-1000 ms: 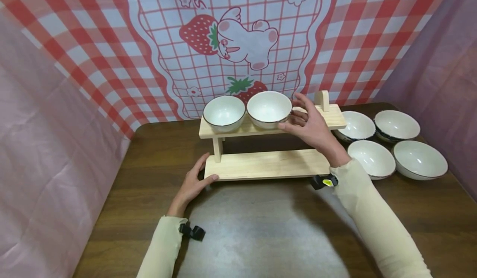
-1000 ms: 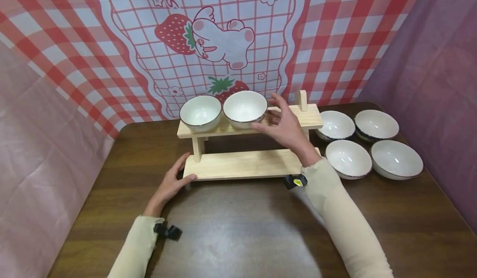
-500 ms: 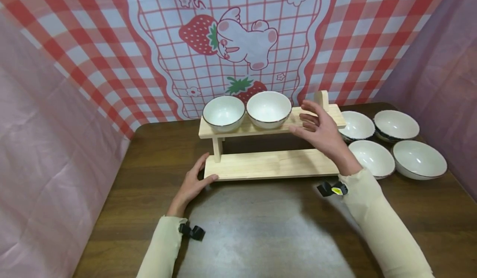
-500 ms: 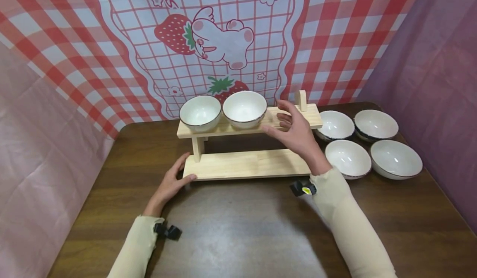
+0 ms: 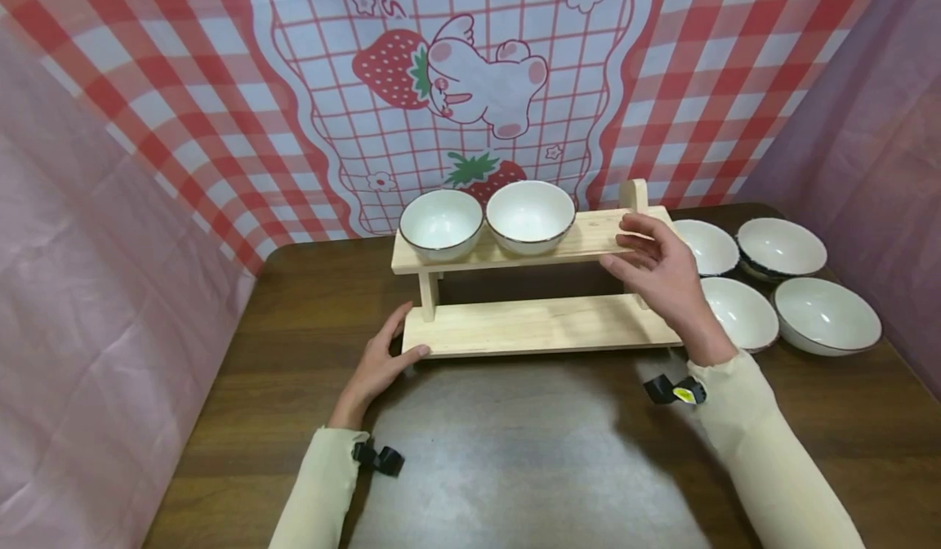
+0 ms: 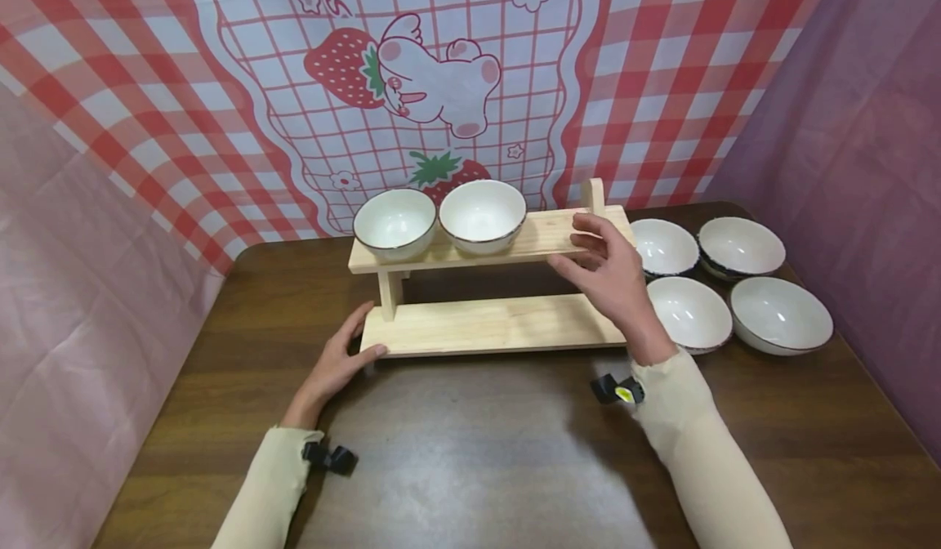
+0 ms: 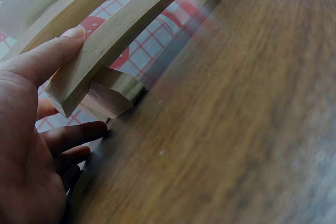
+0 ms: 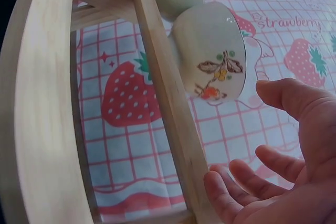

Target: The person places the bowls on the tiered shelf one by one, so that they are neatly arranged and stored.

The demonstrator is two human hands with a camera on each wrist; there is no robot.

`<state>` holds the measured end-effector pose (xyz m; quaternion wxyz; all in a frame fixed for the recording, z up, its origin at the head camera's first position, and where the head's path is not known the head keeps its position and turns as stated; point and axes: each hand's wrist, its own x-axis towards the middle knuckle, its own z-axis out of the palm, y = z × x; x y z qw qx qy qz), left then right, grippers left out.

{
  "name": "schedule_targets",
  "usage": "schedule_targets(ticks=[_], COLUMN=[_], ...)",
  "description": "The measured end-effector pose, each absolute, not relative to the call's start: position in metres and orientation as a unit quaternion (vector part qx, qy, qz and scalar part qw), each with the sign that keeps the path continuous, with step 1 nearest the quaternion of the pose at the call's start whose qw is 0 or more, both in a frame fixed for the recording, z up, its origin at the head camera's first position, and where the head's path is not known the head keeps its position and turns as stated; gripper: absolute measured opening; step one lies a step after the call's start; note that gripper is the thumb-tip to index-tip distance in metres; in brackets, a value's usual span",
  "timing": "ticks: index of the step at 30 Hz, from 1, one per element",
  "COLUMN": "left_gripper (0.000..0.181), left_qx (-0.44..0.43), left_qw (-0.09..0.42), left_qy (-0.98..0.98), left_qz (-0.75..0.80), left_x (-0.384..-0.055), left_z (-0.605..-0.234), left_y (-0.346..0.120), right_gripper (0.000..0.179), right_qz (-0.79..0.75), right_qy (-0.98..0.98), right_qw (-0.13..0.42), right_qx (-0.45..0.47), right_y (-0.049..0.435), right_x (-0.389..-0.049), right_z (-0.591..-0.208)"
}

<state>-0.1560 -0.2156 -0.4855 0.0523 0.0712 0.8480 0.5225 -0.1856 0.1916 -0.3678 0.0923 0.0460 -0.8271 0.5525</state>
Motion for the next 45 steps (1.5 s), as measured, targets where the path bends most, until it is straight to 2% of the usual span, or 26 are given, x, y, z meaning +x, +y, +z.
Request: schedule_targets(ticks=[9,19,25,35,45], left_gripper=[0.078,0.082,0.081,0.078,0.081], left_qx=[0.076,0.07,0.074,0.07,0.07], left_qw=[0.055,0.05,0.047,0.06,0.049], left_qy=[0.854,0.849,0.846,0.85,0.846], left_qz=[0.511,0.521,0.526,0.519,0.527], left_x=[-0.142,-0.158,-0.157,-0.146,-0.157], left_z=[-0.45,-0.489,-0.489,-0.459,-0.488], left_y=[-0.207,-0.217,-0.217,-0.208,-0.217], right_gripper=[0.058,0.052,0.051,0.048,0.041], right_qz=[0.557,0.565,0.543,0.542,0.548], right_qy=[-0.816,-0.807,-0.823,-0.823,-0.819], right_qw=[0.149,0.168,0.167,0.172,0.169], right_qx=[0.046,0.041,0.019,0.013,-0.006], right_y=[0.209,0.22,0.226,0.241,0.262], right_x=[-0.175,-0.168,-0.165,-0.159,-0.149], right_z=[-0.378,-0.383,-0.385,-0.394,-0.401])
